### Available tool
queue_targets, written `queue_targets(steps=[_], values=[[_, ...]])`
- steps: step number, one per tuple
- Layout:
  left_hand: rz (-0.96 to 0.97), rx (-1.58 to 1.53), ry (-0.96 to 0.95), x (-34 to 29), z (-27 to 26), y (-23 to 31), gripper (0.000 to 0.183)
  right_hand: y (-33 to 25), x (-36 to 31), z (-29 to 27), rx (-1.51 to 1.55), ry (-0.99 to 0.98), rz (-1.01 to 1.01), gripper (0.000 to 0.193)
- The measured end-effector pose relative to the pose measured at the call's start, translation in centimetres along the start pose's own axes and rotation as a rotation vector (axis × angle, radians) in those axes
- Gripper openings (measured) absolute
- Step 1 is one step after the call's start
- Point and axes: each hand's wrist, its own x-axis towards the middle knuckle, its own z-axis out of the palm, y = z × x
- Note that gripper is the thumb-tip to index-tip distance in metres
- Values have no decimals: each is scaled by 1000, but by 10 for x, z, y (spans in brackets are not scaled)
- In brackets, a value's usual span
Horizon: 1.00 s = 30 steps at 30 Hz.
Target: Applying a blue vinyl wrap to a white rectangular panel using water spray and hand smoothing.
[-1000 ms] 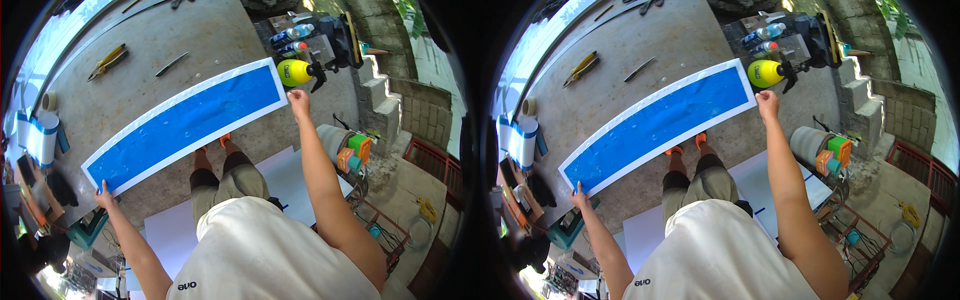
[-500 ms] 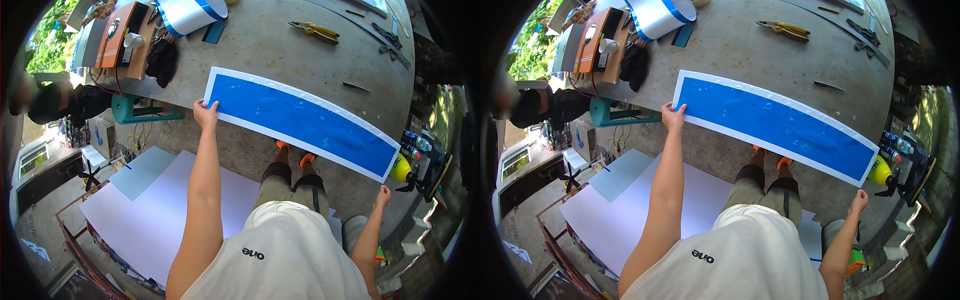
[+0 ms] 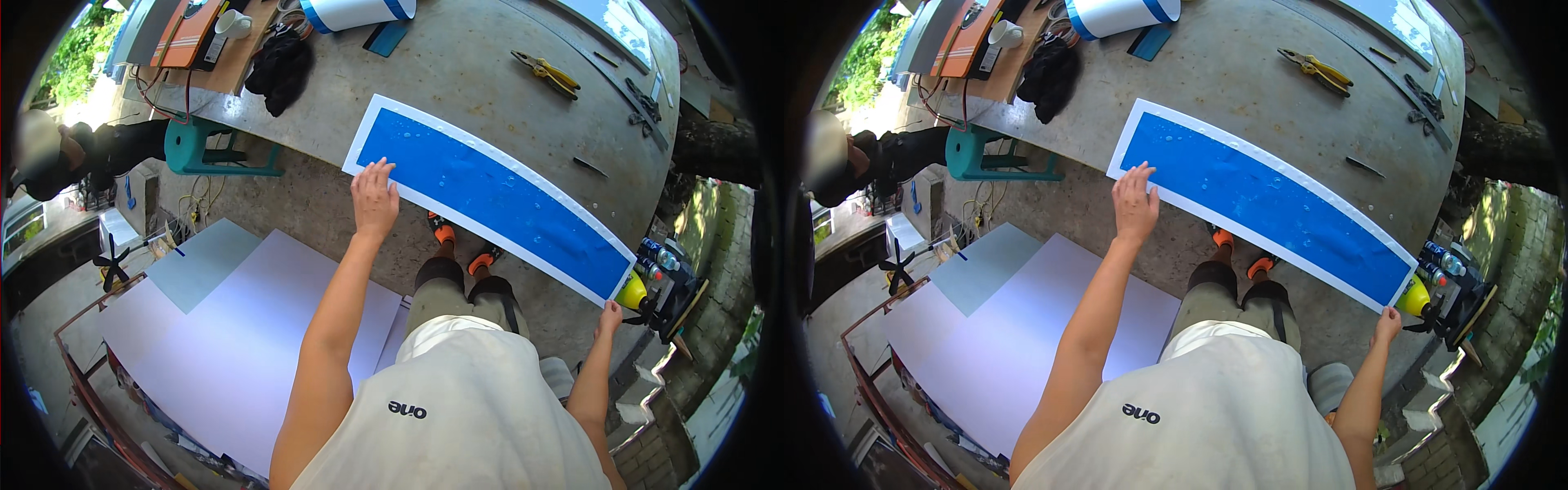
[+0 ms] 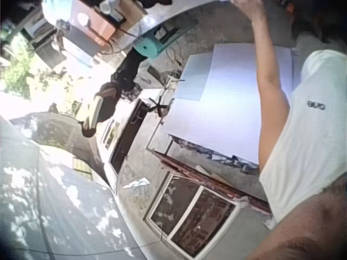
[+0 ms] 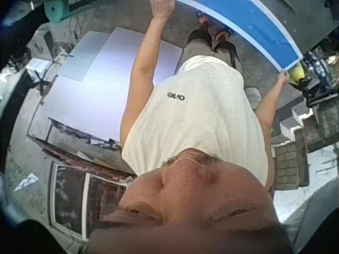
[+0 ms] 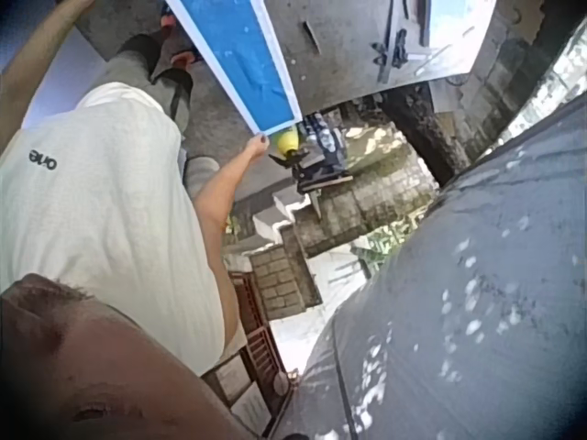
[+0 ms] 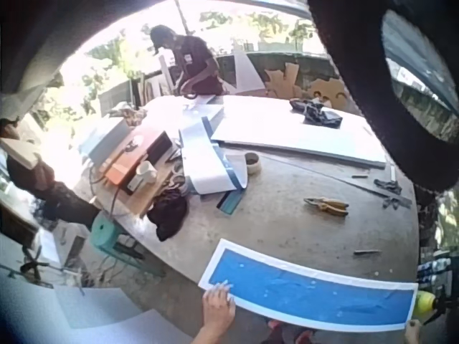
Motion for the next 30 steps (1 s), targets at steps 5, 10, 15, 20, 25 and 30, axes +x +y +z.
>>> queue_targets(steps=[5, 10, 15, 20, 25, 30], values=[[16, -32, -126, -16, 9, 16, 44, -38, -22, -3, -31, -26, 7, 23], [3, -32, -144, -18, -1, 7, 45, -40, -38, -13, 12, -49, 53, 23], [18, -31, -116, -5, -4, 6, 49, -30, -47, -4, 11, 5, -6, 19], [-19, 88, -190, 7, 7, 12, 56, -50, -65, -1, 36, -2, 37, 19], [7, 46, -190, 12, 8, 20, 60, -63, -76, -5, 30, 19, 34, 19], [86, 142, -250, 40, 17, 49, 63, -64, -69, -4, 37, -35, 16, 18]])
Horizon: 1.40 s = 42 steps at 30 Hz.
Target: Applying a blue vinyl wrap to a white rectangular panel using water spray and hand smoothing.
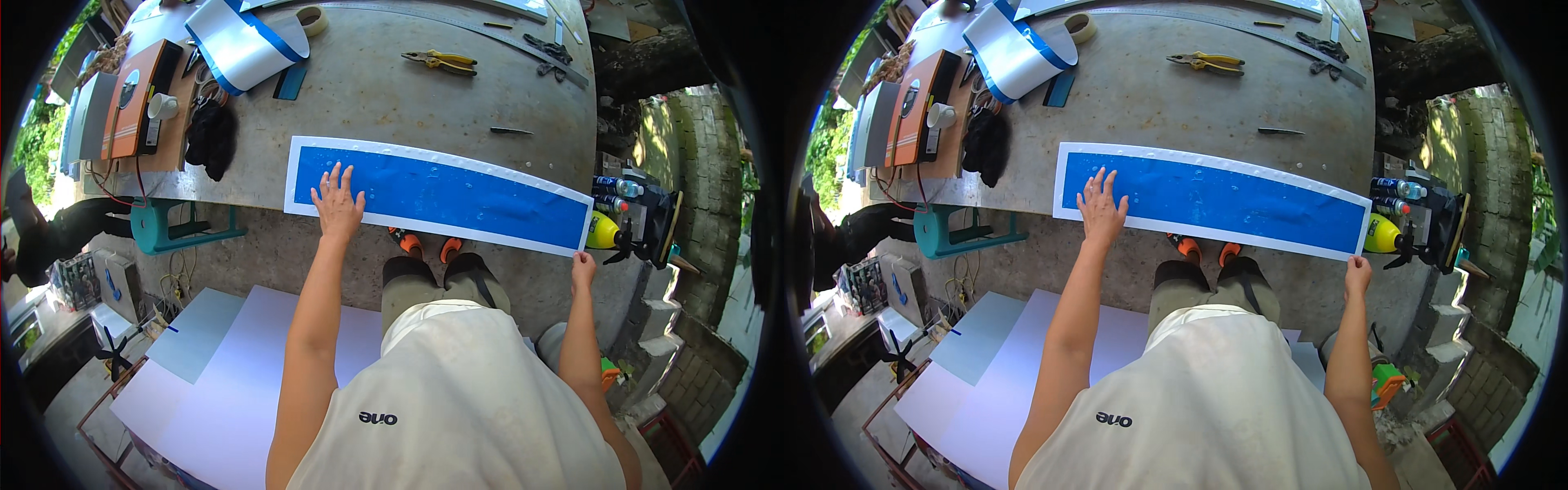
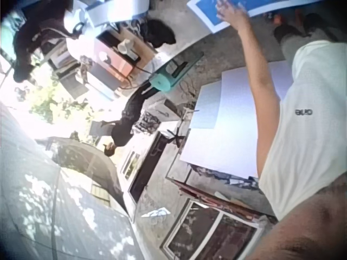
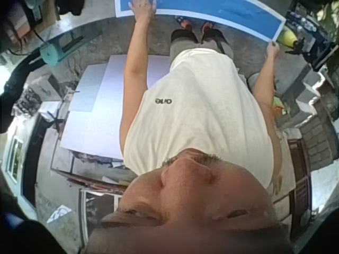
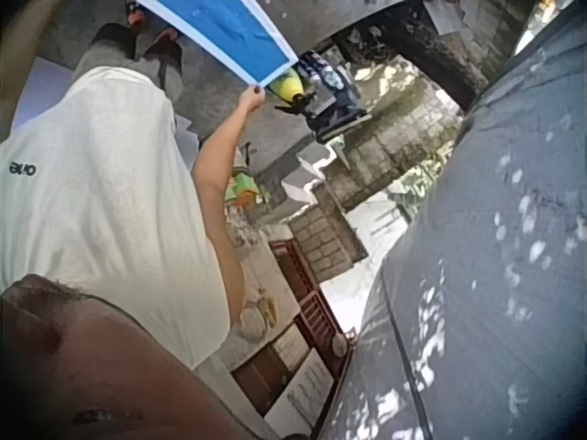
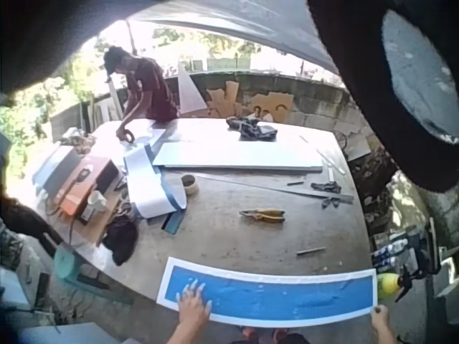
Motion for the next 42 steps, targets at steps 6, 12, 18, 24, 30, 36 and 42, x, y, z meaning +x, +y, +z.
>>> queue_targets(steps=[6, 12, 18, 24, 30, 36, 42], values=[[-173, 24, -106, 9, -2, -17, 59, 14, 14, -11, -10, -23, -51, 17], [-113, 99, -15, 34, -6, -19, 62, 12, 21, -26, -21, -50, -30, 17], [-278, 68, -210, 36, 2, -30, 72, 27, 25, -37, -7, -35, 6, 17], [-312, 34, -53, 29, 7, -42, 72, 44, 12, -29, 40, -11, 6, 17], [-5, 38, 171, 22, -7, -20, 65, 5, -16, -18, 71, 34, -63, 18], [65, -66, -180, 9, 12, 31, 65, -14, -22, -13, -149, 63, -233, 17], [90, -196, -130, 20, 24, 22, 63, -9, -11, -11, -138, -1, -193, 19]])
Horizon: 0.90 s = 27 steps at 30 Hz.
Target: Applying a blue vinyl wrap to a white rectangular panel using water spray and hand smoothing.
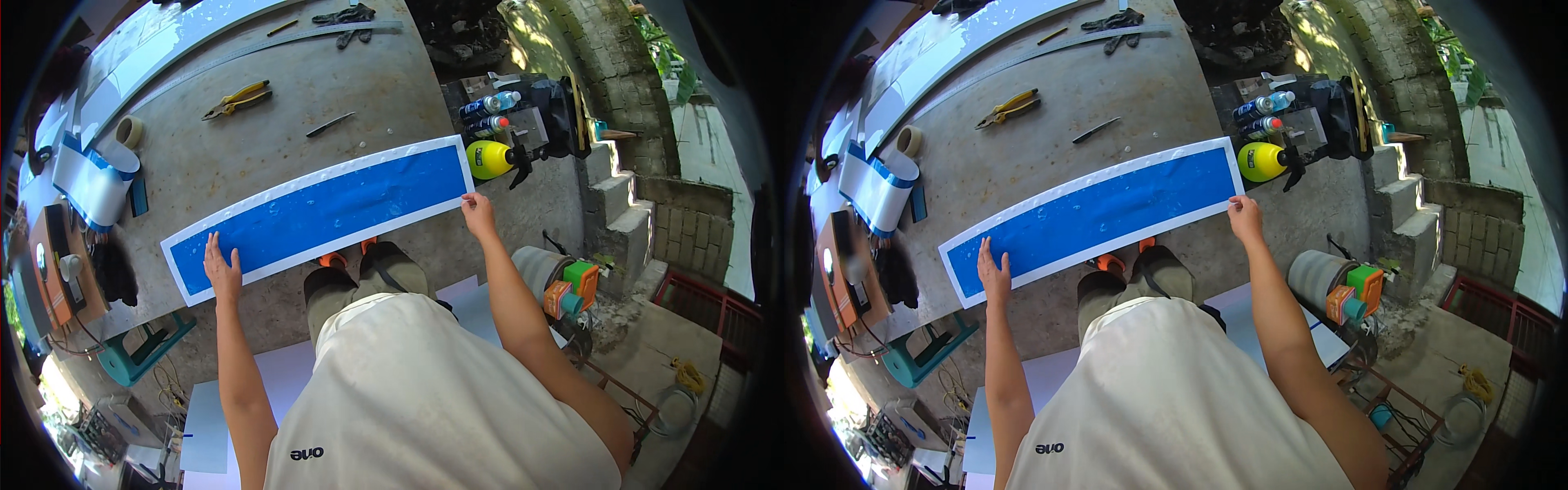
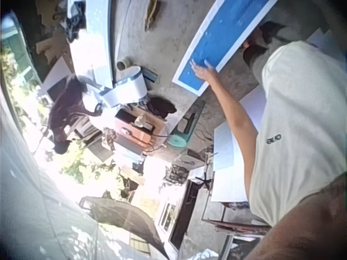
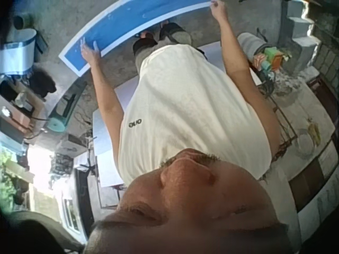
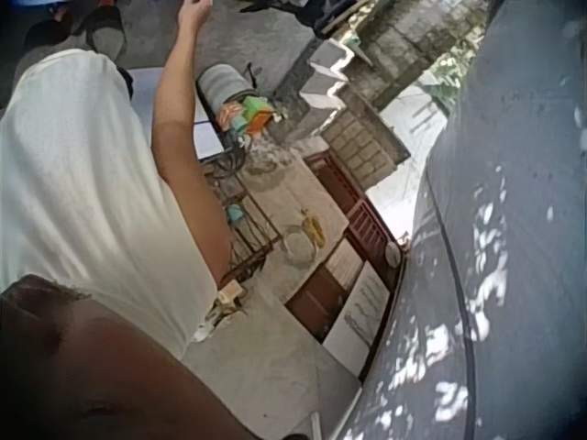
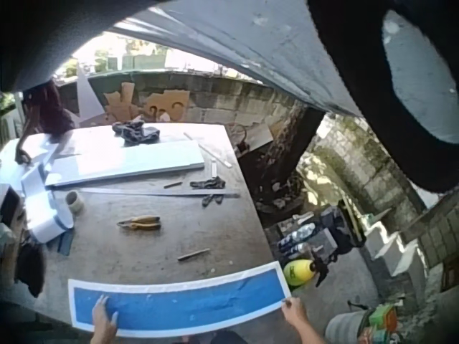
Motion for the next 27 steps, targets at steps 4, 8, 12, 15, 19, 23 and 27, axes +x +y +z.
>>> queue_targets(steps=[4, 8, 12, 15, 19, 23, 27], values=[[28, 25, 144, -6, -5, 0, 56, 5, 9, -11, 26, -27, 8, 22], [-17, 21, 143, -28, -9, 10, 51, 10, 21, -23, 11, -6, -55, 25], [8, 93, 98, -60, -16, 21, 45, 15, 39, -27, 0, -41, -100, 29], [-61, 106, 77, -87, -21, 37, 41, 19, 49, -21, 81, -65, -195, 32], [-72, 20, 19, -102, 5, 82, 32, 59, 67, -26, 139, -93, -191, 35], [-138, 50, -4, -125, 19, 95, 35, 58, 71, -25, 141, -213, -130, 33], [-161, 132, 100, -116, 17, 99, 47, 50, 78, -24, 113, -257, -170, 33]])
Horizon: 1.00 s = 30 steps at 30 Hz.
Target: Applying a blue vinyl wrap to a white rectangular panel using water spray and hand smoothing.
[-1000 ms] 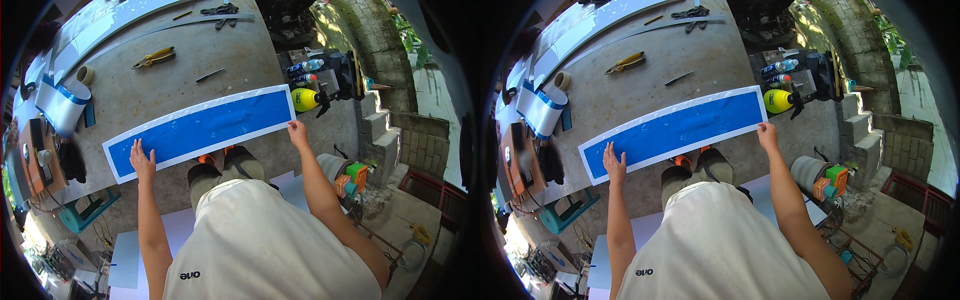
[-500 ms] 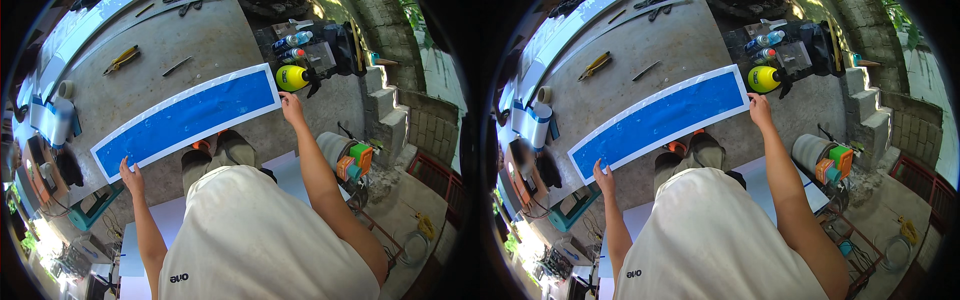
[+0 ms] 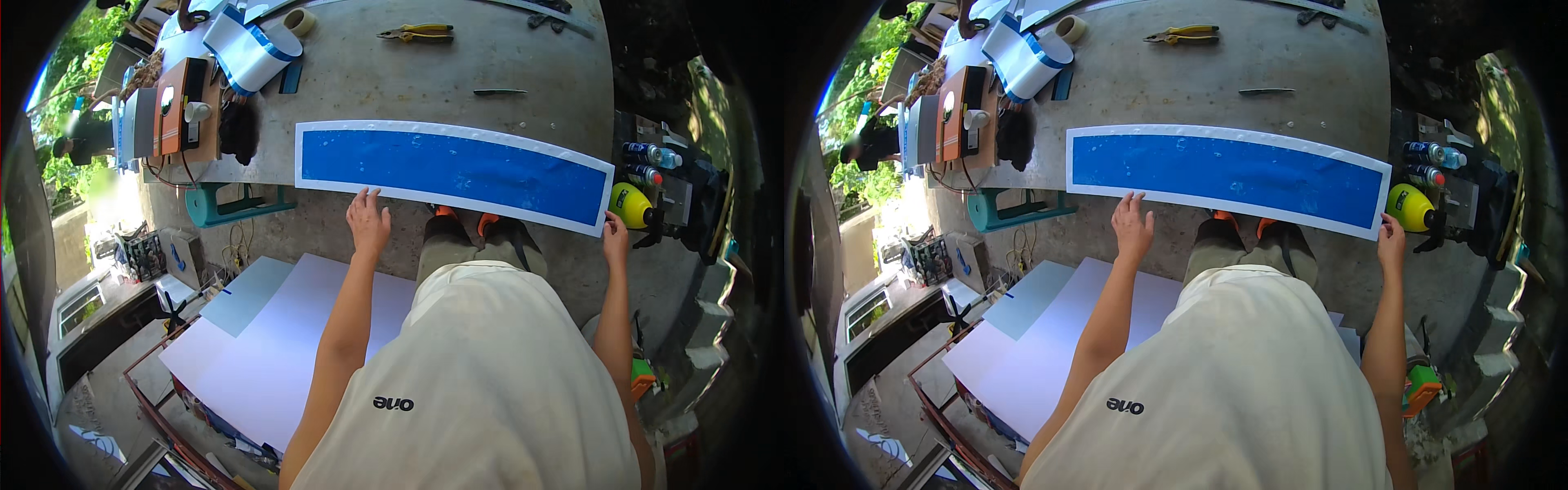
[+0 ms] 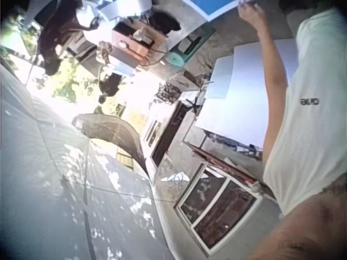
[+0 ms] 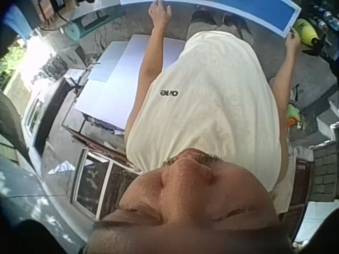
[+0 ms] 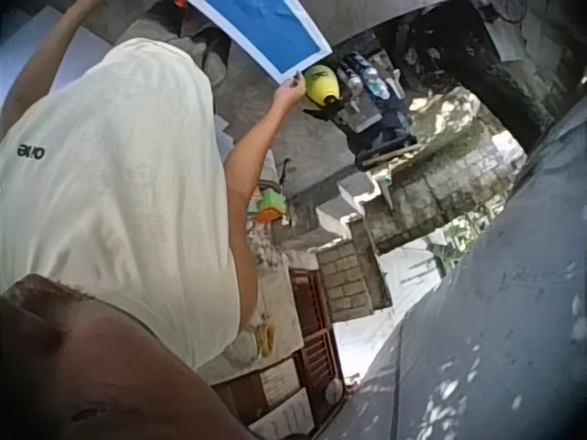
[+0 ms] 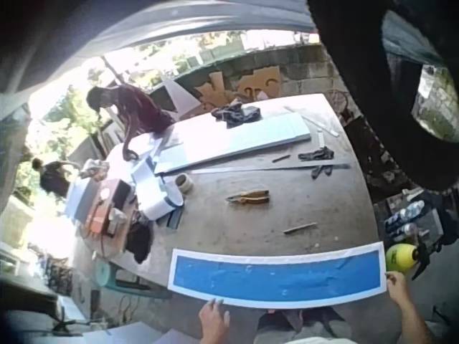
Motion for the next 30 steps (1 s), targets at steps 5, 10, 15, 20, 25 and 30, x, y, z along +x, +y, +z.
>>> queue_targets(steps=[5, 10, 15, 20, 25, 30], values=[[18, 27, -36, 21, -2, -12, 55, -20, 15, 3, 39, 3, -35, 33], [-141, -73, -2, 12, -1, -38, 51, -47, 16, 16, 20, 13, -89, 30], [-469, -301, -66, -28, -7, -62, 46, -76, 13, 27, 4, -48, -37, 28], [-598, -221, -95, -85, -2, -75, 45, -90, 22, 41, 12, -65, -198, 26], [-580, -209, -91, -107, 2, -53, 46, -108, 24, 39, 32, -112, -165, 25], [-504, -233, -23, -98, 6, -33, 48, -95, 31, 34, 33, -131, -189, 25]])
